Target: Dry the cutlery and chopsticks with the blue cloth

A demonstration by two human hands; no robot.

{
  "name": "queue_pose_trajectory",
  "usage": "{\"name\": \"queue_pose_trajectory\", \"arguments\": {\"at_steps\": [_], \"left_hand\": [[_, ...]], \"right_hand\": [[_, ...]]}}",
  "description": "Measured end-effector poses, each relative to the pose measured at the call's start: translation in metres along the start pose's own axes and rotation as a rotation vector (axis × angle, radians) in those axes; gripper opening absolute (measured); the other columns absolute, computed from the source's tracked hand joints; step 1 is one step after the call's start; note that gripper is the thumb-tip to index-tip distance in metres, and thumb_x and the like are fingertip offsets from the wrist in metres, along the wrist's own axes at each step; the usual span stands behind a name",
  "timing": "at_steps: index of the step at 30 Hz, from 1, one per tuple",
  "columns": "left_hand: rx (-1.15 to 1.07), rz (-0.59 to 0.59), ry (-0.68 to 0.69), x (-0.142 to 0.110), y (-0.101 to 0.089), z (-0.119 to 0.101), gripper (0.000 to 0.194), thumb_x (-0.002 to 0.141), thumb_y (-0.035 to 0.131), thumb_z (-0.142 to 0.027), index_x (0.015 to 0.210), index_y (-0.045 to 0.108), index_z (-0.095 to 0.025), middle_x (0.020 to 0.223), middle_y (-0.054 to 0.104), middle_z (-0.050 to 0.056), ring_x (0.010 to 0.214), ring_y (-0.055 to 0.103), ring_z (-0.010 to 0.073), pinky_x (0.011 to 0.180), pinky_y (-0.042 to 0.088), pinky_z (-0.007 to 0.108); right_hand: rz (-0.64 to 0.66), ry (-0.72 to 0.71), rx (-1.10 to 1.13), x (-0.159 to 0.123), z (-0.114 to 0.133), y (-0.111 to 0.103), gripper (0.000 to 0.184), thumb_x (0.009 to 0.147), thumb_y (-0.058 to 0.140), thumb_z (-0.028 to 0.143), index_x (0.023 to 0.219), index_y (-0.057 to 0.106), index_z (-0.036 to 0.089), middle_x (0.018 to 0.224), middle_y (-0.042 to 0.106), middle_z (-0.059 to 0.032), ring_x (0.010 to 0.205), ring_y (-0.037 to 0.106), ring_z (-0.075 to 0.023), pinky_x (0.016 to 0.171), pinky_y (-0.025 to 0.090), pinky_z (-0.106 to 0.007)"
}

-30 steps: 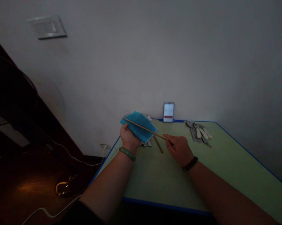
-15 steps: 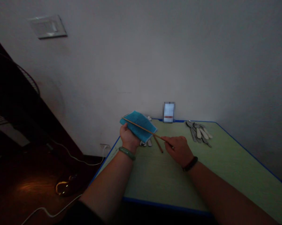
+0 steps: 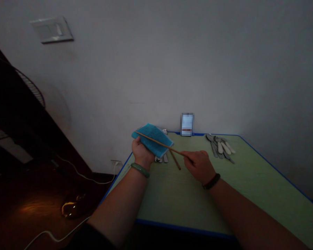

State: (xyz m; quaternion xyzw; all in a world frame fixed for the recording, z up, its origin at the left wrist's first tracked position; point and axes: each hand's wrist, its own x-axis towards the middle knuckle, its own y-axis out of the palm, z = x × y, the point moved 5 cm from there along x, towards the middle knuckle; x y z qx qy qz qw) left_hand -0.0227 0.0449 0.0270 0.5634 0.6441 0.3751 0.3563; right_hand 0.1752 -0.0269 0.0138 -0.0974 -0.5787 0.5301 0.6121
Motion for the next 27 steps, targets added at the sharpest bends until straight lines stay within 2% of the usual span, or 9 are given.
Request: {"name": "queue_pose_trajectory", "arguments": {"at_steps": [10,15,21,27], "left_hand": [[-0.012,0.009,-0.043,-0.0011,0.0010,0.0002,0.045,0.077,0.045,-0.040,0.106,0.070,-0.017,0.099,0.075,0.012,0.113,0.062,0.0350,0.099,0.045,0.052],[-0.017,-0.007,-0.029,-0.0020,0.0016,-0.0006,0.043,0.078,0.044,-0.039,0.104,0.070,-0.017,0.093,0.076,0.012,0.115,0.062,0.0351,0.101,0.044,0.053],[-0.019,0.027,-0.035,-0.0017,0.0040,-0.0002,0.046,0.076,0.044,-0.040,0.107,0.070,-0.017,0.095,0.076,0.012,0.114,0.062,0.0358,0.099,0.045,0.053],[-0.025,0.009,-0.047,-0.0008,0.0009,-0.0001,0.046,0.077,0.044,-0.041,0.107,0.070,-0.018,0.096,0.075,0.012,0.112,0.063,0.0352,0.099,0.045,0.054]], "right_hand": [[-0.031,-0.011,0.007,0.0001,-0.0025,-0.0025,0.030,0.092,0.046,0.025,0.104,0.074,0.022,0.087,0.077,-0.0051,0.076,0.067,-0.0180,0.077,0.036,-0.033],[-0.035,-0.011,0.005,0.0008,-0.0033,-0.0024,0.031,0.091,0.046,0.025,0.102,0.075,0.021,0.083,0.077,-0.0049,0.073,0.067,-0.0183,0.075,0.036,-0.033],[-0.066,-0.001,0.019,-0.0003,-0.0041,-0.0021,0.032,0.090,0.046,0.025,0.105,0.074,0.020,0.090,0.078,-0.0065,0.076,0.068,-0.0195,0.076,0.036,-0.034],[-0.025,-0.003,0.053,-0.0001,-0.0036,-0.0011,0.031,0.091,0.045,0.024,0.102,0.074,0.021,0.081,0.077,-0.0040,0.071,0.067,-0.0178,0.075,0.036,-0.033]]}}
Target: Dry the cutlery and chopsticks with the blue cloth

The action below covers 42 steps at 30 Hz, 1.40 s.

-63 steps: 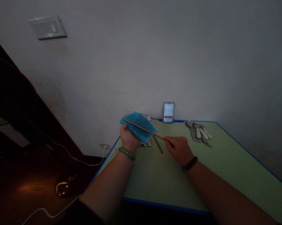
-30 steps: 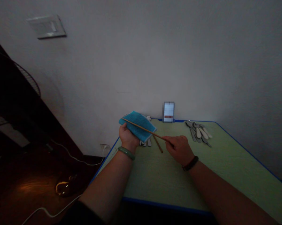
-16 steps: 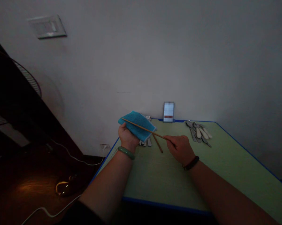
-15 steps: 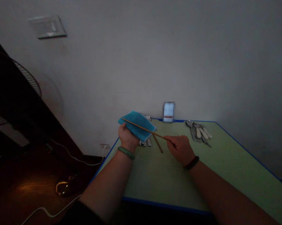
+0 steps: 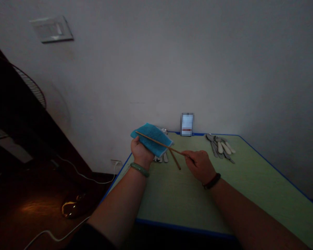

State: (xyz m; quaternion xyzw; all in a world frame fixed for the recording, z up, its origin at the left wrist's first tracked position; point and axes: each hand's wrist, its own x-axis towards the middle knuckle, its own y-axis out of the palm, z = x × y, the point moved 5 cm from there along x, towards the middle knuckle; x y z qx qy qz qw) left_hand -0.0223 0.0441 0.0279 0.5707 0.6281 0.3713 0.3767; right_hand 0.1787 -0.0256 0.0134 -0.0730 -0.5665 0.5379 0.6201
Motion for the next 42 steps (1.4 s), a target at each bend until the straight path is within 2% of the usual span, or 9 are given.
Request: {"name": "queue_pose_trajectory", "arguments": {"at_steps": [12,15,20,25,31,39,42], "left_hand": [[0.037,-0.044,0.053,-0.004,0.005,-0.001,0.045,0.079,0.041,-0.038,0.103,0.072,-0.015,0.088,0.076,0.013,0.114,0.062,0.0358,0.099,0.045,0.054],[0.028,-0.043,0.052,-0.003,0.002,-0.001,0.043,0.078,0.043,-0.037,0.102,0.072,-0.015,0.092,0.076,0.013,0.117,0.060,0.0346,0.101,0.045,0.051],[0.012,-0.013,0.025,0.000,-0.001,0.002,0.045,0.077,0.045,-0.039,0.106,0.071,-0.017,0.101,0.075,0.012,0.118,0.060,0.0353,0.100,0.045,0.053],[0.040,0.001,0.013,-0.002,0.000,0.003,0.045,0.078,0.044,-0.040,0.105,0.071,-0.015,0.100,0.075,0.013,0.117,0.060,0.0353,0.102,0.044,0.052],[0.046,-0.036,-0.002,-0.003,-0.001,0.008,0.047,0.077,0.045,-0.038,0.108,0.070,-0.014,0.106,0.074,0.014,0.118,0.060,0.0357,0.101,0.044,0.053],[0.058,-0.047,-0.036,-0.003,-0.001,0.012,0.044,0.078,0.043,-0.040,0.103,0.071,-0.017,0.095,0.076,0.012,0.114,0.062,0.0358,0.100,0.045,0.054],[0.054,-0.055,-0.034,-0.003,0.000,0.011,0.045,0.078,0.042,-0.040,0.104,0.071,-0.016,0.097,0.076,0.012,0.114,0.062,0.0356,0.101,0.044,0.055]], "right_hand": [[0.016,-0.005,-0.017,0.001,0.002,0.000,0.032,0.091,0.044,0.024,0.102,0.074,0.022,0.079,0.077,-0.0043,0.069,0.066,-0.0173,0.073,0.034,-0.033],[0.007,-0.005,-0.024,0.001,0.001,0.001,0.032,0.092,0.044,0.025,0.101,0.075,0.022,0.078,0.077,-0.0040,0.068,0.066,-0.0171,0.073,0.035,-0.032],[0.036,-0.001,-0.034,0.000,0.000,0.005,0.032,0.094,0.043,0.025,0.103,0.074,0.022,0.082,0.077,-0.0033,0.068,0.067,-0.0165,0.073,0.035,-0.032],[0.048,-0.001,-0.045,0.000,-0.001,0.008,0.032,0.093,0.043,0.024,0.105,0.073,0.021,0.083,0.077,-0.0044,0.071,0.067,-0.0177,0.074,0.035,-0.033],[0.094,0.003,-0.037,0.001,0.001,0.011,0.034,0.095,0.041,0.024,0.107,0.072,0.021,0.083,0.077,-0.0029,0.069,0.067,-0.0171,0.073,0.035,-0.032],[0.093,-0.004,-0.044,0.001,0.000,0.013,0.032,0.095,0.043,0.024,0.109,0.071,0.023,0.087,0.078,-0.0029,0.071,0.068,-0.0172,0.074,0.034,-0.033],[0.111,-0.013,-0.039,0.001,-0.001,0.014,0.033,0.095,0.042,0.025,0.109,0.071,0.022,0.088,0.077,-0.0039,0.070,0.068,-0.0179,0.073,0.035,-0.033]]}}
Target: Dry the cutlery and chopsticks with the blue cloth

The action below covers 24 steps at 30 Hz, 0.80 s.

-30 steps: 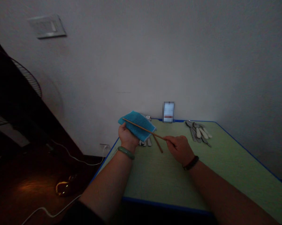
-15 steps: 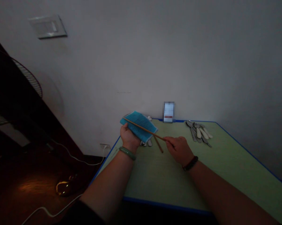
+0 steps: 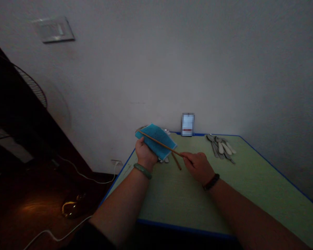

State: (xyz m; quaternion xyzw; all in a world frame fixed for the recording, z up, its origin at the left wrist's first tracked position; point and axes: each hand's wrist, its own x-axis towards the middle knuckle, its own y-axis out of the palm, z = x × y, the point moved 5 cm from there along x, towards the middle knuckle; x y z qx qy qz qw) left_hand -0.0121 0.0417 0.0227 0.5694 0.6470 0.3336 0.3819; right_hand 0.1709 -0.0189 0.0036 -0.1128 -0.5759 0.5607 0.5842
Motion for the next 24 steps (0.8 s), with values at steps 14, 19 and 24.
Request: {"name": "queue_pose_trajectory", "arguments": {"at_steps": [14,19,24], "left_hand": [[-0.035,0.074,0.067,0.003,-0.002,-0.010,0.046,0.078,0.044,-0.040,0.106,0.070,-0.014,0.101,0.075,0.013,0.118,0.060,0.0346,0.102,0.044,0.051],[-0.024,0.062,0.098,0.002,0.000,-0.013,0.044,0.080,0.042,-0.039,0.105,0.070,-0.015,0.096,0.075,0.011,0.114,0.063,0.0327,0.102,0.044,0.050],[-0.005,0.054,0.076,-0.003,0.005,-0.014,0.047,0.082,0.038,-0.040,0.103,0.071,-0.013,0.093,0.075,0.014,0.110,0.064,0.0348,0.099,0.045,0.053]], "right_hand": [[-0.025,-0.025,0.041,-0.001,0.002,-0.005,0.032,0.097,0.041,0.025,0.108,0.070,0.022,0.080,0.076,-0.0022,0.066,0.065,-0.0165,0.071,0.032,-0.032],[-0.027,-0.031,0.059,0.000,0.002,-0.004,0.030,0.096,0.043,0.026,0.108,0.071,0.023,0.086,0.077,-0.0024,0.072,0.067,-0.0165,0.071,0.033,-0.032],[-0.020,-0.020,0.030,-0.001,0.002,-0.004,0.027,0.090,0.051,0.022,0.108,0.070,0.024,0.091,0.077,-0.0022,0.075,0.068,-0.0185,0.074,0.032,-0.033]]}}
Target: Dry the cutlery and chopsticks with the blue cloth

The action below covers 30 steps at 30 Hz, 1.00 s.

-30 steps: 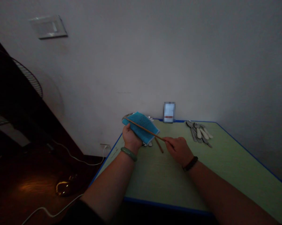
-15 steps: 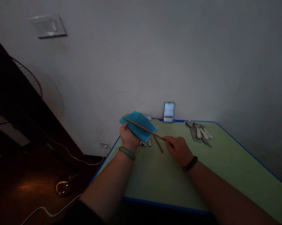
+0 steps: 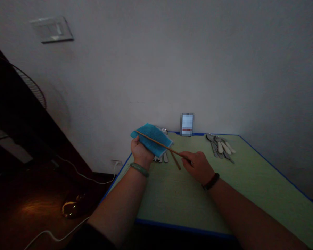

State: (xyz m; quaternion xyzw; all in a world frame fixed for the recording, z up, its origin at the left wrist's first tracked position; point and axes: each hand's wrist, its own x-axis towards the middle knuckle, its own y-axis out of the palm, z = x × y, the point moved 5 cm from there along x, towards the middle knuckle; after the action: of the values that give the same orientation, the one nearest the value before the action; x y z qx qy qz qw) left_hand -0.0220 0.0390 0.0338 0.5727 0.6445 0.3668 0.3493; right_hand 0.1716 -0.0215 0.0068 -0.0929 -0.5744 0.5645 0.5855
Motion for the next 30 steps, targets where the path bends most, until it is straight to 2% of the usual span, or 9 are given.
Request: {"name": "queue_pose_trajectory", "arguments": {"at_steps": [7,13,25,30], "left_hand": [[-0.005,-0.029,0.002,-0.0004,0.0006,-0.0015,0.047,0.080,0.040,-0.040,0.105,0.070,-0.014,0.094,0.075,0.014,0.112,0.063,0.0354,0.100,0.044,0.055],[-0.036,0.035,-0.011,0.0027,-0.0017,-0.0018,0.046,0.078,0.043,-0.041,0.106,0.070,-0.017,0.098,0.075,0.012,0.114,0.062,0.0347,0.099,0.045,0.053],[-0.030,-0.019,0.003,0.0028,0.0003,0.0011,0.049,0.079,0.040,-0.039,0.110,0.070,-0.015,0.102,0.075,0.014,0.115,0.062,0.0358,0.098,0.046,0.054],[-0.010,-0.055,0.036,0.0064,-0.0056,0.0007,0.045,0.079,0.043,-0.037,0.107,0.071,-0.015,0.101,0.076,0.013,0.115,0.062,0.0339,0.098,0.047,0.050]], "right_hand": [[-0.019,-0.001,0.018,0.0005,-0.0006,-0.0047,0.028,0.087,0.049,0.019,0.103,0.072,0.021,0.077,0.076,-0.0021,0.063,0.064,-0.0165,0.069,0.032,-0.032],[-0.052,-0.016,0.041,0.0002,-0.0008,-0.0080,0.028,0.090,0.047,0.021,0.102,0.072,0.020,0.072,0.074,-0.0012,0.059,0.062,-0.0153,0.067,0.032,-0.031],[-0.047,-0.024,0.013,-0.0009,0.0007,-0.0069,0.029,0.092,0.046,0.024,0.102,0.073,0.021,0.080,0.077,-0.0034,0.066,0.066,-0.0164,0.071,0.034,-0.032],[-0.030,-0.016,-0.011,-0.0002,0.0002,-0.0063,0.029,0.092,0.046,0.026,0.102,0.073,0.021,0.085,0.078,-0.0047,0.069,0.068,-0.0174,0.072,0.035,-0.032]]}}
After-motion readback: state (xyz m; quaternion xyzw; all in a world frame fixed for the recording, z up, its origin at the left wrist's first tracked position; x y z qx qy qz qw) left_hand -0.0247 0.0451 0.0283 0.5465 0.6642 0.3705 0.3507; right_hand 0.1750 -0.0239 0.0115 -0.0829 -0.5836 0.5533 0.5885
